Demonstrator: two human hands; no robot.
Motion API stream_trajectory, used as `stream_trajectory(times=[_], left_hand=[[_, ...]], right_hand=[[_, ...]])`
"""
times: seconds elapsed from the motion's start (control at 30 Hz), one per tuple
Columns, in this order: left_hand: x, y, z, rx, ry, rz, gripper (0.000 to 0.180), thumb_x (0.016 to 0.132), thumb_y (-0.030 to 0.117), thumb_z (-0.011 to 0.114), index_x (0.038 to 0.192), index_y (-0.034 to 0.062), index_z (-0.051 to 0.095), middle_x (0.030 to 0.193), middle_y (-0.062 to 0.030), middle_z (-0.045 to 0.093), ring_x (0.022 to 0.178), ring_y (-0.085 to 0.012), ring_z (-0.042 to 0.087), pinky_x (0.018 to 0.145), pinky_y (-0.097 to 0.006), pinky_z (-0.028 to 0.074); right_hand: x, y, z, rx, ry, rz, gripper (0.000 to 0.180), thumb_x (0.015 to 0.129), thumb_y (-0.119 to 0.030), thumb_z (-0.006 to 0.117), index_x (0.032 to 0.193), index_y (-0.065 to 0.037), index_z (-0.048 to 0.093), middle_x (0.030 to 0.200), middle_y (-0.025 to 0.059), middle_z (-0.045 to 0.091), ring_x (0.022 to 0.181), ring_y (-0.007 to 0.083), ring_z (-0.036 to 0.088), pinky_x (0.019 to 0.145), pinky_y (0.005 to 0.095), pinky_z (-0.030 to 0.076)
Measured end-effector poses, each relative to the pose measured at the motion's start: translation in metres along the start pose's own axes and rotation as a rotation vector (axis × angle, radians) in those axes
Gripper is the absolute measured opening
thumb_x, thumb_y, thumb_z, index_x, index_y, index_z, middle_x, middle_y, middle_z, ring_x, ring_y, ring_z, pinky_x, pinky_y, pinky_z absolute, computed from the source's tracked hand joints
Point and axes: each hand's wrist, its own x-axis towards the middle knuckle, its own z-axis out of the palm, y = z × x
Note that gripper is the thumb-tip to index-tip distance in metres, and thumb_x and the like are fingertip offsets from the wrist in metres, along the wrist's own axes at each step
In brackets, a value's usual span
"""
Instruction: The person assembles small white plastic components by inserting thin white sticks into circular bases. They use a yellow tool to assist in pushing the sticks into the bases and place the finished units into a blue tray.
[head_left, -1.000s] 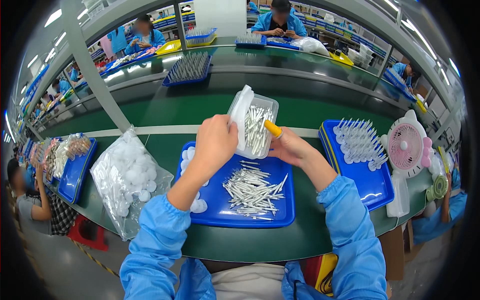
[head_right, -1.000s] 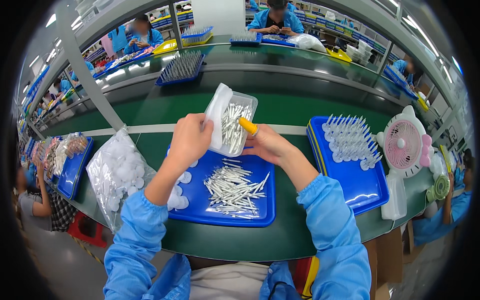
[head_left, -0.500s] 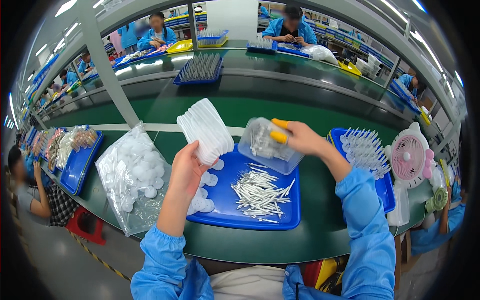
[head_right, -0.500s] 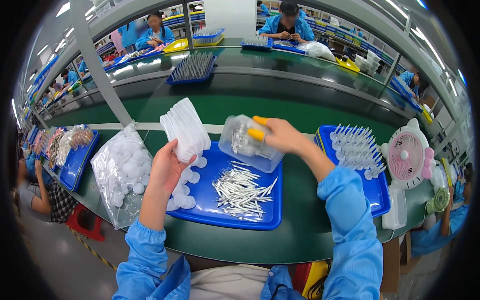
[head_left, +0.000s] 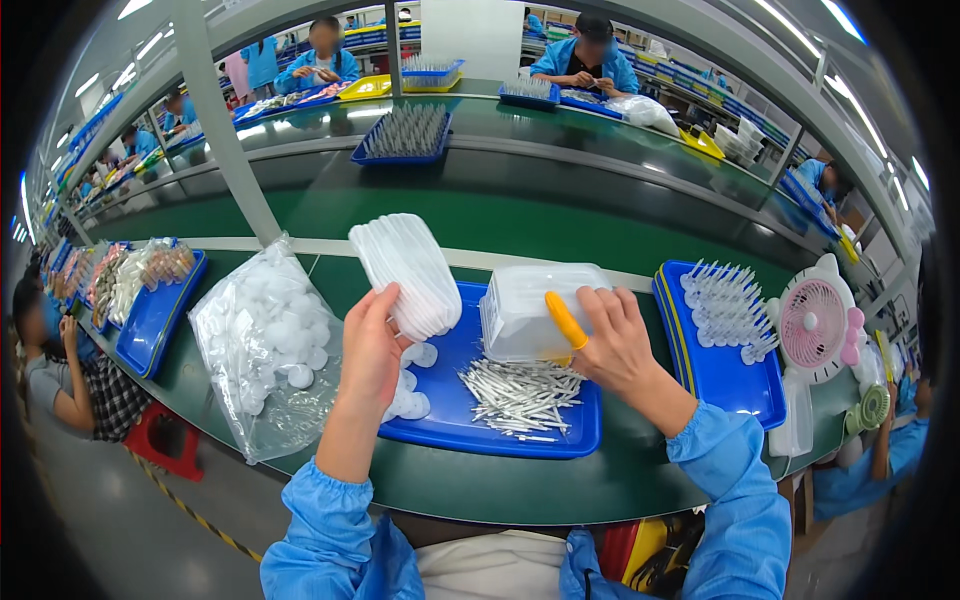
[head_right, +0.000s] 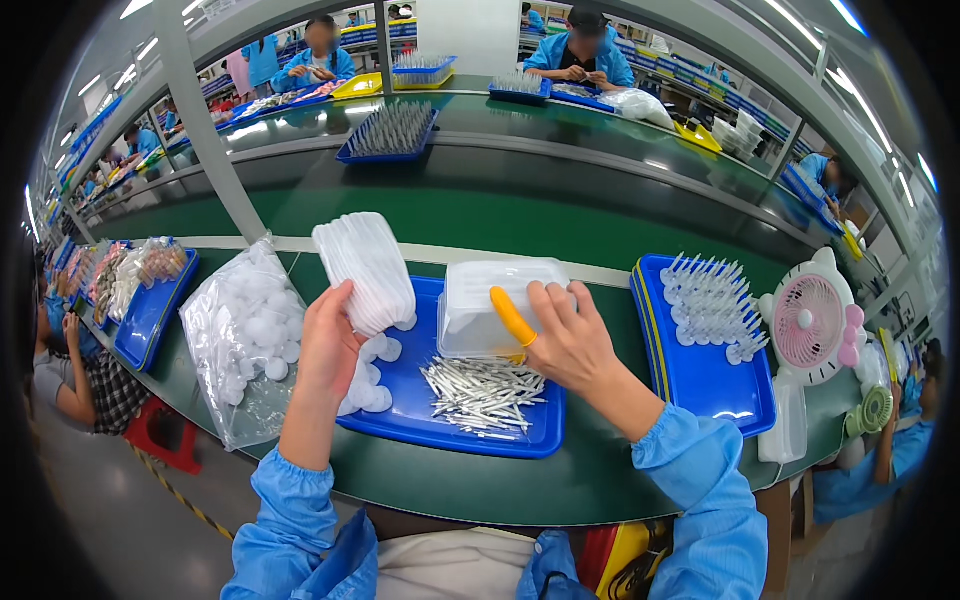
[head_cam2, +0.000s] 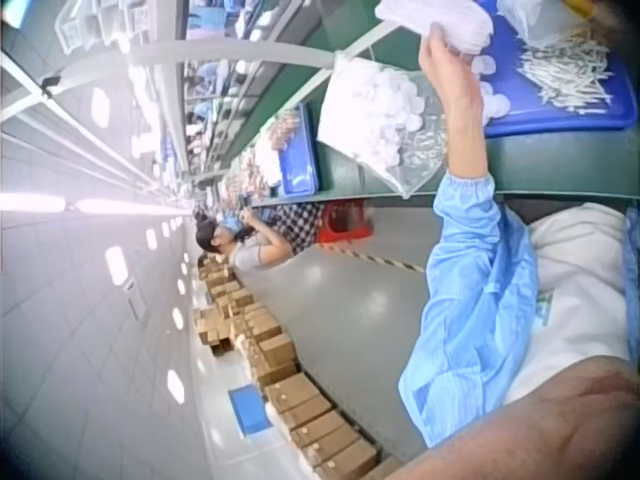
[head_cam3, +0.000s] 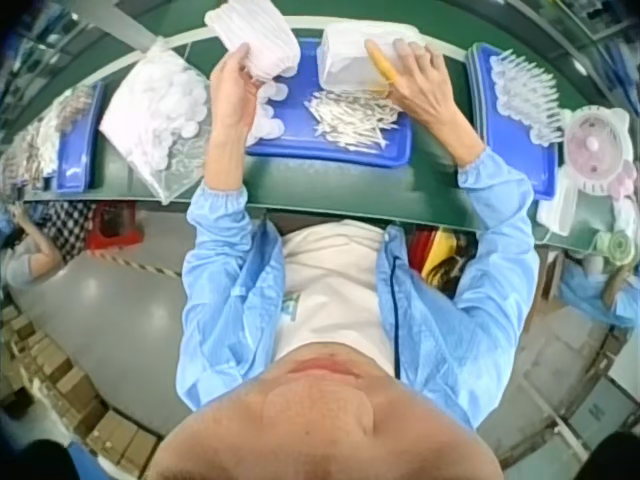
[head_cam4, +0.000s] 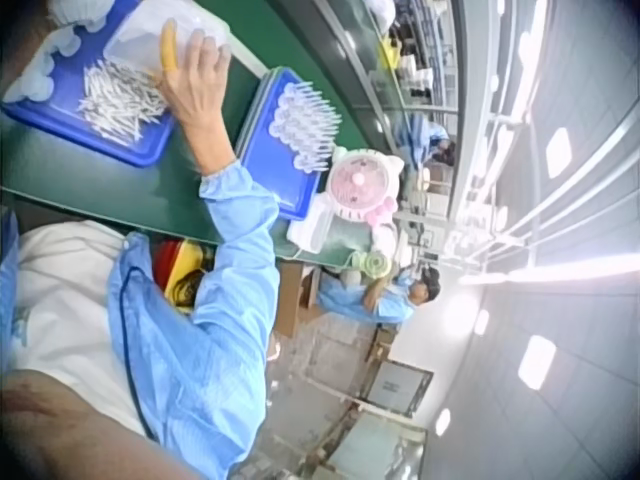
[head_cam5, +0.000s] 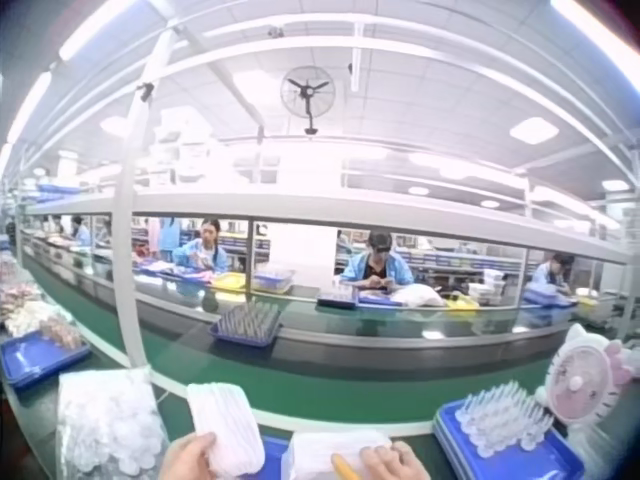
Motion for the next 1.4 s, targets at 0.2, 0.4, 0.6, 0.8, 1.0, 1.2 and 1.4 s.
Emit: stream_trajectory(times=[0.2, 0.4, 0.6, 0.8, 1.0, 1.2, 1.4], left_hand=[[-0.005, -0.001, 0.000, 0.078, 0.164, 0.240, 0.031, 0.106, 0.022, 0.062, 0.121, -0.0041, 0.068, 0.111, -0.0111, 0.074, 0.096, -0.0171, 0.073, 0.083, -0.032, 0.059], [-0.028, 0.013, 0.050, 0.443, 0.197, 0.605, 0.015, 0.101, 0.011, 0.067, 0.102, -0.0038, 0.070, 0.092, -0.0063, 0.071, 0.078, -0.0110, 0.065, 0.067, -0.028, 0.051], [-0.025, -0.021, 0.131, 0.983, -0.390, 0.471, 0.019, 0.093, 0.013, 0.067, 0.094, -0.0050, 0.062, 0.090, -0.0227, 0.068, 0.080, -0.0372, 0.070, 0.072, -0.046, 0.055], [-0.041, -0.003, 0.125, 0.889, -0.131, 0.642, 0.040, 0.097, 0.011, 0.069, 0.134, -0.0032, 0.060, 0.129, -0.0192, 0.064, 0.106, -0.0255, 0.071, 0.083, -0.038, 0.060], [-0.014, -0.039, 0.125, 0.560, -0.414, 0.260, 0.044, 0.104, 0.017, 0.053, 0.144, -0.0018, 0.055, 0.132, -0.0141, 0.064, 0.115, -0.0184, 0.064, 0.097, -0.033, 0.051], [-0.042, -0.060, 0.166, 0.627, -0.445, 0.312, 0.047, 0.111, 0.027, 0.047, 0.148, -0.0029, 0.050, 0.135, -0.0177, 0.060, 0.124, -0.0219, 0.059, 0.102, -0.034, 0.049], [-0.082, -0.042, 0.178, 0.645, -0.664, 0.099, 0.058, 0.110, 0.026, 0.053, 0.159, -0.0001, 0.037, 0.142, -0.0197, 0.048, 0.122, -0.0260, 0.060, 0.100, -0.038, 0.051]], right_hand=[[0.018, 0.027, -0.006, 0.547, 0.133, 0.786, 0.061, 0.092, -0.030, 0.077, 0.142, 0.000, 0.059, 0.124, 0.0194, 0.059, 0.110, 0.0375, 0.058, 0.099, 0.0462, 0.046], [0.035, 0.028, -0.020, 1.245, -0.012, 1.209, 0.052, 0.109, -0.040, 0.059, 0.145, -0.002, 0.058, 0.120, 0.0071, 0.071, 0.110, 0.0128, 0.064, 0.096, 0.0302, 0.049], [0.042, -0.003, -0.031, 1.569, -0.258, 1.112, 0.051, 0.110, -0.042, 0.055, 0.140, -0.002, 0.061, 0.117, 0.0059, 0.070, 0.109, 0.0126, 0.063, 0.096, 0.0307, 0.049], [0.015, 0.017, -0.061, 1.437, -0.203, 1.256, 0.045, 0.111, -0.036, 0.054, 0.135, 0.000, 0.064, 0.115, 0.0080, 0.074, 0.106, 0.0145, 0.069, 0.092, 0.0317, 0.054], [-0.017, 0.003, -0.101, 0.776, -0.074, 1.058, 0.048, 0.097, -0.024, 0.072, 0.135, 0.004, 0.063, 0.131, 0.0227, 0.067, 0.120, 0.0316, 0.066, 0.099, 0.0387, 0.053], [-0.027, -0.043, -0.145, 0.421, -0.056, 0.598, 0.061, 0.075, -0.016, 0.081, 0.130, 0.005, 0.062, 0.128, 0.0277, 0.064, 0.114, 0.0446, 0.064, 0.100, 0.0519, 0.052], [-0.135, 0.022, -0.184, -0.025, -0.122, 0.960, 0.034, 0.079, 0.001, 0.063, 0.113, 0.003, 0.067, 0.084, 0.0222, 0.068, 0.076, 0.0427, 0.069, 0.068, 0.0487, 0.058]])
